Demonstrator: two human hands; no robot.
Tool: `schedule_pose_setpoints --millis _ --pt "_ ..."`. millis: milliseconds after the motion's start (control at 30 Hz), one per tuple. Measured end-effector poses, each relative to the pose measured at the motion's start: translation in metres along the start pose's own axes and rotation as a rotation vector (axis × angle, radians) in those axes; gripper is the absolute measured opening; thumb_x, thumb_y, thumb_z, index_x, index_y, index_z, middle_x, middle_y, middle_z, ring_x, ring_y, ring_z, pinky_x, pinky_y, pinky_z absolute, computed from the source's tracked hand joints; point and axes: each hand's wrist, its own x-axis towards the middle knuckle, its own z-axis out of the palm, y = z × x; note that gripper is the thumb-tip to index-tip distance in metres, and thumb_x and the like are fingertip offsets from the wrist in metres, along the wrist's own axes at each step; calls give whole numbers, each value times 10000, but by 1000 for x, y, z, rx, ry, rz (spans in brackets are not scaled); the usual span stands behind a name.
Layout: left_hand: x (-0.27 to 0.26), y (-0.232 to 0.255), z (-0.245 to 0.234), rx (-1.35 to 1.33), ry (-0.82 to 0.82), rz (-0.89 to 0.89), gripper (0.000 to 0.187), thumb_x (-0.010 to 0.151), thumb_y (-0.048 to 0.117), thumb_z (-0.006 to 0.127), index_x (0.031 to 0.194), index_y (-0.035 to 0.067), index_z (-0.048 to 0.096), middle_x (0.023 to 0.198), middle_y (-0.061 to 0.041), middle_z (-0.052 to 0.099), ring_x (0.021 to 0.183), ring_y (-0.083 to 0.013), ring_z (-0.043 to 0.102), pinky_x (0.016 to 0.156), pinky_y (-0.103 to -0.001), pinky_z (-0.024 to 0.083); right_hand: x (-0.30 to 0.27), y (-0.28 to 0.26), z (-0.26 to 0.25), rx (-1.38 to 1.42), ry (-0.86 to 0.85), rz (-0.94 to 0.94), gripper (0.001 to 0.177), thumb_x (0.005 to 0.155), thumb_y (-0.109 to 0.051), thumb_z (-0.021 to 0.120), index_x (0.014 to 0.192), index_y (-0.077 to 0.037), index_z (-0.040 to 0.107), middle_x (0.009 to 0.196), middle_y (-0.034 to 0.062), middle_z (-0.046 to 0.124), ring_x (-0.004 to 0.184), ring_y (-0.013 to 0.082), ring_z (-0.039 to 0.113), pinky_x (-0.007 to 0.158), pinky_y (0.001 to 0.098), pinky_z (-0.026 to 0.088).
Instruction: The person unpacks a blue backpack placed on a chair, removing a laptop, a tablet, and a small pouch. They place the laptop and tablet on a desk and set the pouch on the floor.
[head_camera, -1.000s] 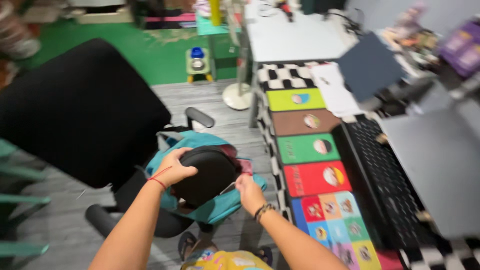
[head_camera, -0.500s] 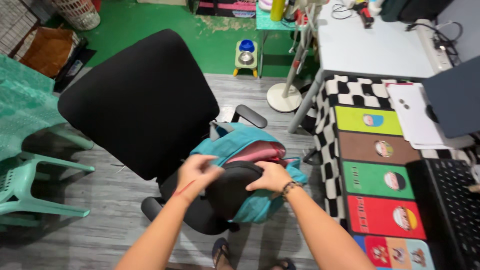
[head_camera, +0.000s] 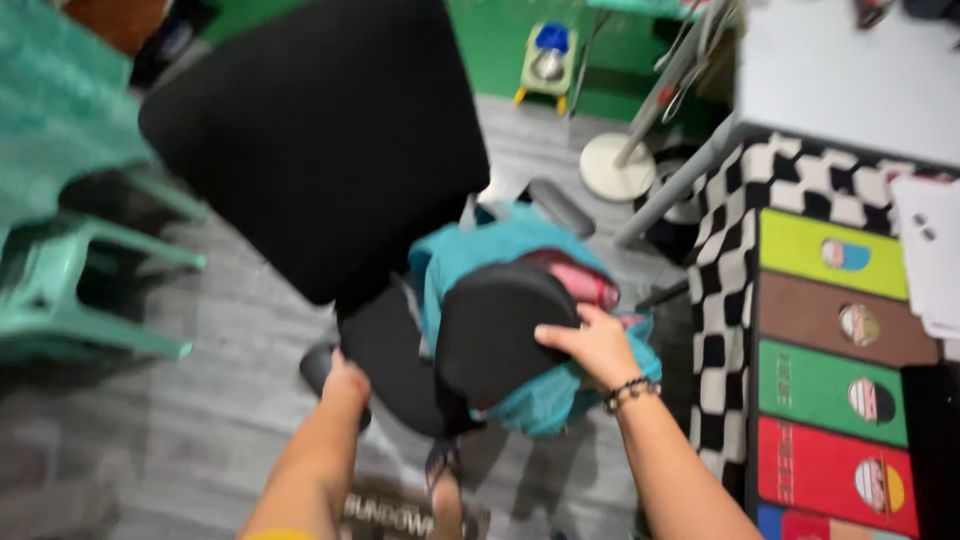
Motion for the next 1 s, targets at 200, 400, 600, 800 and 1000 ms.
schedule_pose_setpoints --millis 200,400,600,800,1000 --pt "-16 50 -5 -14 31 47 418 958 342 662 1343 179 677 1421 -60 631 1359 -258 549 1151 -636 240 -25 20 -15 89 42 -22 484 705 -202 878 1108 29 743 1002 94 780 841 146 720 771 302 583" --pt "-7 146 -38 13 46 150 365 949 339 664 1288 216 722 1350 1 695 1266 -256 639 1048 -610 381 -48 33 -42 21 87 -54 454 719 -223 878 1084 18 754 987 74 784 853 134 714 781 295 577" --pt "7 225 -30 -59 137 194 355 962 327 637 1289 216 719 1333 -8 707 1252 -265 648 1044 -595 393 -71 39 -57 -17 116 -120 488 684 -260 899 1071 0 756 969 74 783 833 135 714 761 300 582" --pt "-21 288 17 -65 89 262 382 962 307 635 1321 186 683 1322 -56 701 1241 -296 645 1058 -588 381 -103 51 -72 -83 121 -127 493 671 -286 906 1045 0 764 929 82 792 796 136 731 731 297 591" --pt "-72 335 54 -87 101 352 414 962 288 634 1354 155 647 1312 -103 695 1231 -328 642 1072 -581 369 -146 63 -40 53 -29 -182 505 644 -244 919 1051 8 759 905 75 788 779 130 725 711 285 597"
